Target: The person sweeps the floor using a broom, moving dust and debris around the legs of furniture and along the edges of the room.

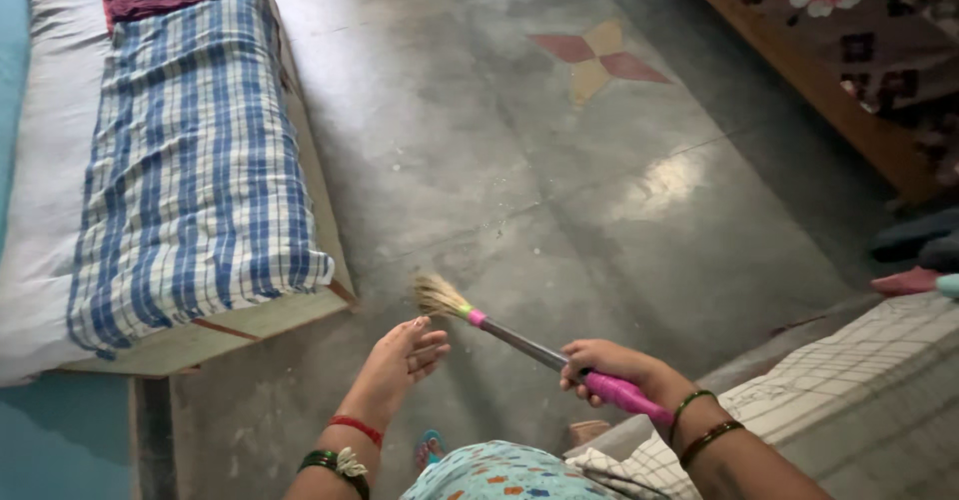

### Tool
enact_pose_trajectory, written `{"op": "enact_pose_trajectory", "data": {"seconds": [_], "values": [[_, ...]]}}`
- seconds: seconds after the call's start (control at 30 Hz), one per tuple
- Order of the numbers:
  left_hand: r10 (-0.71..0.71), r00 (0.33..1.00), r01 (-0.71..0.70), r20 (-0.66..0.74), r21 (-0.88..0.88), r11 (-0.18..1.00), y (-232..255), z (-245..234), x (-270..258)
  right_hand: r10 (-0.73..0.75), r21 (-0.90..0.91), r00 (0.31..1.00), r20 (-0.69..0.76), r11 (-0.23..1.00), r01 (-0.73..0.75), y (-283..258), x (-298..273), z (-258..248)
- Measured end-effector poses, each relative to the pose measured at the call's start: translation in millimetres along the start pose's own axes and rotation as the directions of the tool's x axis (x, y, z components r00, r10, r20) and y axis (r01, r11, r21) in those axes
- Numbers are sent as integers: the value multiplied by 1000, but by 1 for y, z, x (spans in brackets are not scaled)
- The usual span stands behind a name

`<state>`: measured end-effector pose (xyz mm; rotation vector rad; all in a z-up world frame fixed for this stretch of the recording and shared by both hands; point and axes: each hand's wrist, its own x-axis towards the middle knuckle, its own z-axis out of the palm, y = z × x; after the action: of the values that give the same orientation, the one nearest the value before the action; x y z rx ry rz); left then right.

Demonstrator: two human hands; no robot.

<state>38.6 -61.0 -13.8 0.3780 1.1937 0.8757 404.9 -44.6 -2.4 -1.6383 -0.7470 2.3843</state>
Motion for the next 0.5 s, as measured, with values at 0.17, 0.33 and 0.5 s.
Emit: {"op": "enact_pose_trajectory", "data": {"seconds": [0.17, 0.33, 0.5], "values": [[20, 999, -19, 33, -2, 1000, -11, 26, 6, -61, 106, 962, -267, 990, 93, 43, 29, -22], [17, 1000, -17, 10, 35, 999, -19, 40, 3, -95, 146, 915, -391, 976, 163, 45, 11, -13], [5, 1000, -6, 20, 29, 1000, -24, 52, 2, -134, 1, 944, -303, 990, 141, 25, -15, -27]]}}
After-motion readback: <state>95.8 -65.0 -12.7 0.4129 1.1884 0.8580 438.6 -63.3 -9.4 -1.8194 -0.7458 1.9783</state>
